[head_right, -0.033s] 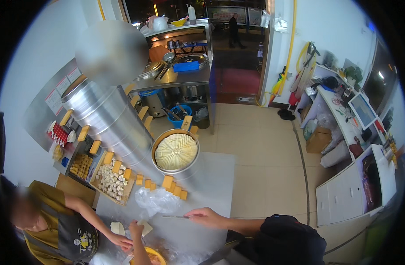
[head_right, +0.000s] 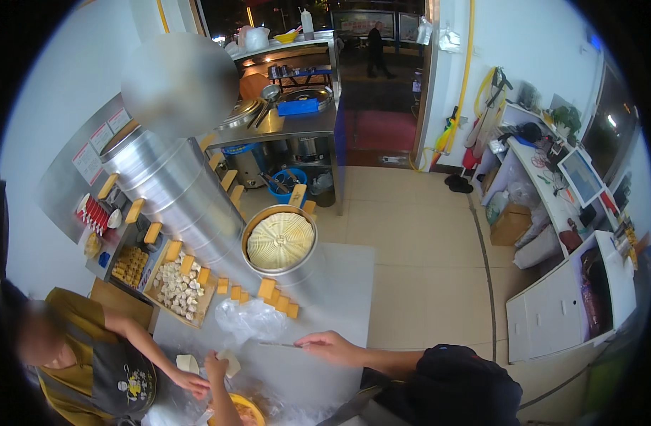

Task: The person fills square dumpling wrappers with a meat mixture using a small spatula and folds them into dumplings. They place the finished dumplings onto a wooden tray while another person works alongside them.

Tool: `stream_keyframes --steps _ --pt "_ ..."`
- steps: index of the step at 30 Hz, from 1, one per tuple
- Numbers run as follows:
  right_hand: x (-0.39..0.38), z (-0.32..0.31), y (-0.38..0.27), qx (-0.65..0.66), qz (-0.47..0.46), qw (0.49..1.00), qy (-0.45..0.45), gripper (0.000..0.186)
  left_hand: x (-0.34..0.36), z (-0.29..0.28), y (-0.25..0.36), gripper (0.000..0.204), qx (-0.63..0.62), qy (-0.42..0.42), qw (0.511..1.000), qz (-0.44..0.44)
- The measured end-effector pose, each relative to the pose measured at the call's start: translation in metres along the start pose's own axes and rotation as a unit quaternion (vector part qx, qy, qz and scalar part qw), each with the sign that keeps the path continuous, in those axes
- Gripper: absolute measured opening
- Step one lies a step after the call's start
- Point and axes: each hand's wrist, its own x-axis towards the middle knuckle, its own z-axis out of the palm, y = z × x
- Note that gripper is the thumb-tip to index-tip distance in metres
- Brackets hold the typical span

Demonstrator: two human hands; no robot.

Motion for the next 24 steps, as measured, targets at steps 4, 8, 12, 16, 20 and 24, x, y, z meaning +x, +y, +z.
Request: stream_keyframes --steps 4,8,12,16,20,24 --pt "-0.030 0.010 0.000 -0.005 -0.014 0.999 0.036 0.029 -0.074 -0.044 0.065 0.030 -0.418 -0.043 0.907 0.003" --pt "-0.043 0.030 0.021 0.009 -0.034 0.999 0.034 0.030 -0.186 -0.012 0.097 0.046 -0.560 -0.134 0.817 -0.038" --pt "-0.063 0.056 0.024 -0.029 -0.027 0.999 0.024 0.029 -0.265 0.038 0.087 0.047 -0.245 -0.133 0.960 -0.024" --pt "-0.063 0.063 0.057 -0.020 -0.111 0.991 0.072 0.027 -0.287 0.094 0.043 0.023 -0.168 0.083 0.979 0.084" --pt "-0.076 0.074 0.047 0.021 -0.020 0.996 0.085 0.028 -0.279 0.100 0.039 0.007 -0.152 0.131 0.976 0.085" --pt "-0.069 0.076 0.071 -0.020 -0.043 0.996 0.081 0.024 -0.273 0.091 0.050 0.006 -0.240 0.153 0.958 0.039"
